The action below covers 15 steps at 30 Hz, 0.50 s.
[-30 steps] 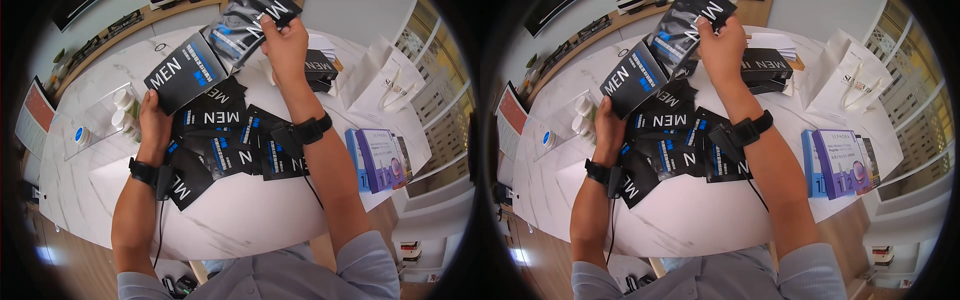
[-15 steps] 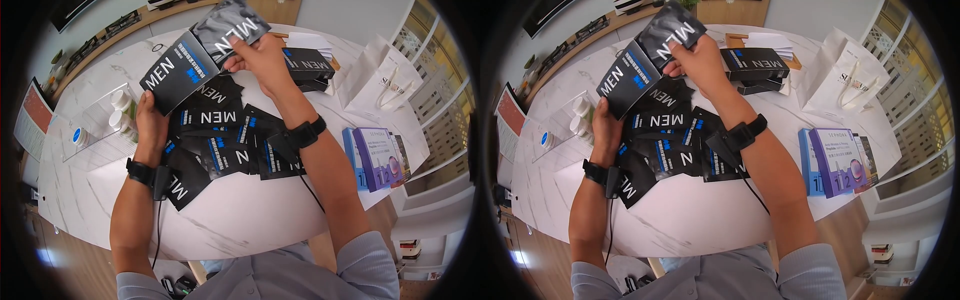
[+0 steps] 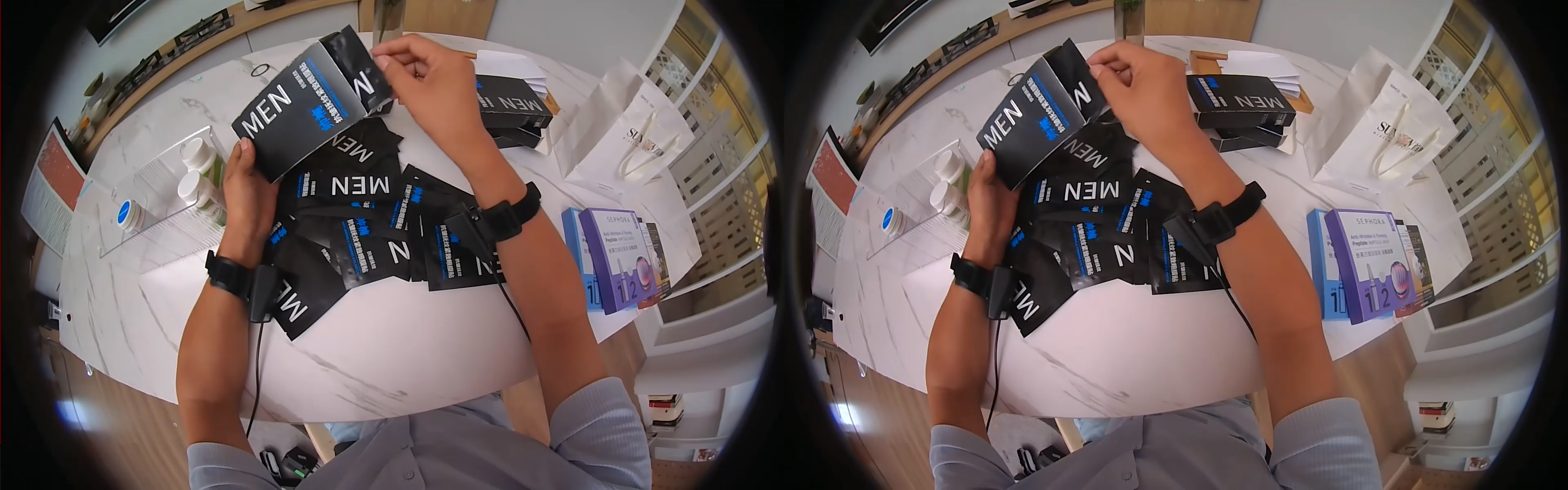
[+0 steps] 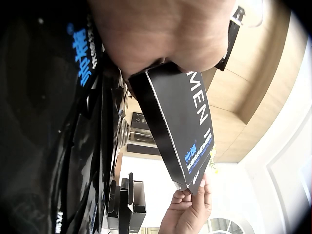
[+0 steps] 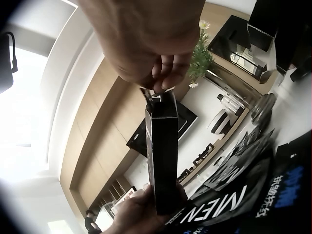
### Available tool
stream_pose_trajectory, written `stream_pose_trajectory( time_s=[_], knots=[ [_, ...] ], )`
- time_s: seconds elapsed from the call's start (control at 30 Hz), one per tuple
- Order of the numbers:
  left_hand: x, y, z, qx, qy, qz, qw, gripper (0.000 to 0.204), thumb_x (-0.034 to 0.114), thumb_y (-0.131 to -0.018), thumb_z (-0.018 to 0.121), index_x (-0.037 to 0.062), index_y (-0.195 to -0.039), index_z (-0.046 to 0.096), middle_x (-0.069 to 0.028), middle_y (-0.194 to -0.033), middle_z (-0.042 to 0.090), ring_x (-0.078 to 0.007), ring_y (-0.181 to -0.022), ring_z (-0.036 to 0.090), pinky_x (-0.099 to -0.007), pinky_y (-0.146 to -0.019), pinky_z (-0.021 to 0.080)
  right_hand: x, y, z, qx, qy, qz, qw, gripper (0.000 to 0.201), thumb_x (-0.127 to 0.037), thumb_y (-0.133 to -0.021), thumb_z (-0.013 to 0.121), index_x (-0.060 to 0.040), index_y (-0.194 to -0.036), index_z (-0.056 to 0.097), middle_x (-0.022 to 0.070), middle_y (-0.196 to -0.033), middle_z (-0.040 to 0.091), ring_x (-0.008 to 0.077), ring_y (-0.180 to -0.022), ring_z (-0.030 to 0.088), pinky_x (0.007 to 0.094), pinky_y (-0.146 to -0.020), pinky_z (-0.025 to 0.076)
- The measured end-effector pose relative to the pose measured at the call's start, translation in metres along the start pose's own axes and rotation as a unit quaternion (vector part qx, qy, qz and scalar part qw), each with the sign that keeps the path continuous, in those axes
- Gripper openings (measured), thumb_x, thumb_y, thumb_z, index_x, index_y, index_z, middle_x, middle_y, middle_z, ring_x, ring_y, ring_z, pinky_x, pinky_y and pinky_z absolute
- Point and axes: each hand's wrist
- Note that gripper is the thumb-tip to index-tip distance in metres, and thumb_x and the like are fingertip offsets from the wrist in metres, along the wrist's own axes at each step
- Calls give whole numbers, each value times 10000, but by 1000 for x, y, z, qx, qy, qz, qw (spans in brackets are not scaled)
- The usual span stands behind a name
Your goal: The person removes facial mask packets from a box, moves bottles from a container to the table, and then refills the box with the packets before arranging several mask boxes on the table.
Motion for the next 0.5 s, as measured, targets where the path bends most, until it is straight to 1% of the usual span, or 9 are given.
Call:
stream_pose_trajectory(
  time_s=[0.07,0.1,0.2,0.3,0.4,0.5],
  knots=[
    [-1,-1,-1,3,2,2,1000,381,307,-1116,427,28,-1357,525,-87,-1368,602,-222,-1265,574,-462,-1078,447,-6,5,4,-1,59,-58,997,155,-132,-967,718,-19,-1066,757,31,-838,717,44,-677,610,220,-604,499],
    [-1,-1,-2,5,4,3,1000,380,306,-1116,427,29,-1355,527,-86,-1363,605,-221,-1260,577,-460,-1075,449,-7,5,5,9,72,-69,995,167,-147,-959,733,-24,-1069,757,15,-813,719,46,-675,602,219,-614,487],
    [0,0,1,10,3,1,1000,373,307,-1117,424,31,-1343,532,-81,-1350,611,-217,-1250,583,-452,-1071,453,-8,6,7,21,99,-107,989,165,-142,-895,754,-52,-1032,737,92,-816,725,227,-657,680,322,-643,538],
    [0,0,2,7,0,4,1000,369,309,-1118,421,34,-1335,536,-78,-1344,613,-212,-1241,586,-447,-1067,455,-12,7,3,-1,158,-123,980,205,-64,-868,769,-37,-1071,755,63,-816,729,101,-646,613,251,-624,502],
    [1,0,1,-2,-5,4,1000,363,310,-1119,418,36,-1323,541,-76,-1338,615,-209,-1239,588,-446,-1062,460,-15,7,4,1,202,-168,965,232,-48,-833,778,-50,-1064,755,69,-833,734,149,-649,628,277,-642,521],
    [-1,-1,-1,8,-13,2,1000,427,330,-1107,436,28,-1400,507,-95,-1421,583,-241,-1324,547,-508,-1132,386,-19,6,4,-5,250,-244,937,231,-67,-834,780,-78,-1064,759,58,-840,739,194,-747,655,299,-697,534]
  ],
)
Point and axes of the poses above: each hand's wrist, its own y-axis away from the middle knuckle, its own z-axis out of the palm, x = y × z
